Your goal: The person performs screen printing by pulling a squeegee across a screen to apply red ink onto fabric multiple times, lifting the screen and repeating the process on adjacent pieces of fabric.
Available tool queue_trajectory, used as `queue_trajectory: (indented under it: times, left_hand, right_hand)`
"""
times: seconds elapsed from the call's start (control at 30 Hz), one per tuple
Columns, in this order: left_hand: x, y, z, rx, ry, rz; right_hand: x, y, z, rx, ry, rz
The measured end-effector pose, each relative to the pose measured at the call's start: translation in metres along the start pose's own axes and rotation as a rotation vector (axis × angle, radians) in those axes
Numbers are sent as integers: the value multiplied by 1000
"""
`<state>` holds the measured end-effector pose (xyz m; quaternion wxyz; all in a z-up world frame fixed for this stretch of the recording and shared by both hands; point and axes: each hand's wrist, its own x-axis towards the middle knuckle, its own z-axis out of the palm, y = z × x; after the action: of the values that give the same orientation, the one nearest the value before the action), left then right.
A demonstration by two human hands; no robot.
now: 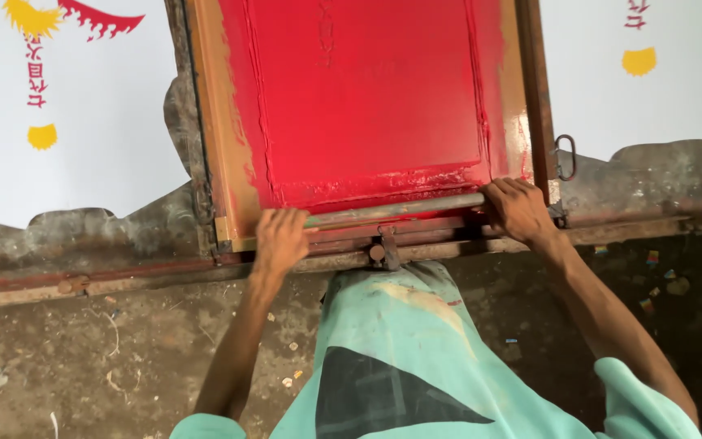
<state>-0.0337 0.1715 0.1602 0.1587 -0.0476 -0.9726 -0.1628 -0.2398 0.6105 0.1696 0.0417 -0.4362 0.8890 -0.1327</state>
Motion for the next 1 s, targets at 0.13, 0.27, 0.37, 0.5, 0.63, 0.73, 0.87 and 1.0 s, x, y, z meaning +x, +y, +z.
queue_trajectory:
  times: [0.13,0.27,0.37,0.5,0.63,0.73,0.87,1.0]
  left_hand:
    - [2,5,17,39,99,19]
    - [3,-6,34,128,138,0]
    - [10,-25,56,136,159,-42]
    - [36,-63,72,157,123,-58]
    - [49,-73,68,210,180,-70]
    - [28,-51,67,230,190,-58]
    - [16,-37,49,189,150,-45]
    - [49,-58,21,-10,-163,-97]
  right_hand:
    - [5,13,21,12,146,-35]
    - [39,53,44,-127,71,-62]
    - [83,78,51,-97,80,-93]
    - [140,93,29,-108,-23,-133]
    - [151,89,28,-195,-92,-63]
    - [109,69,55,-311,-31,-73]
    - [55,36,55,-173,51,-108]
    - [72,34,13,24,-143,30]
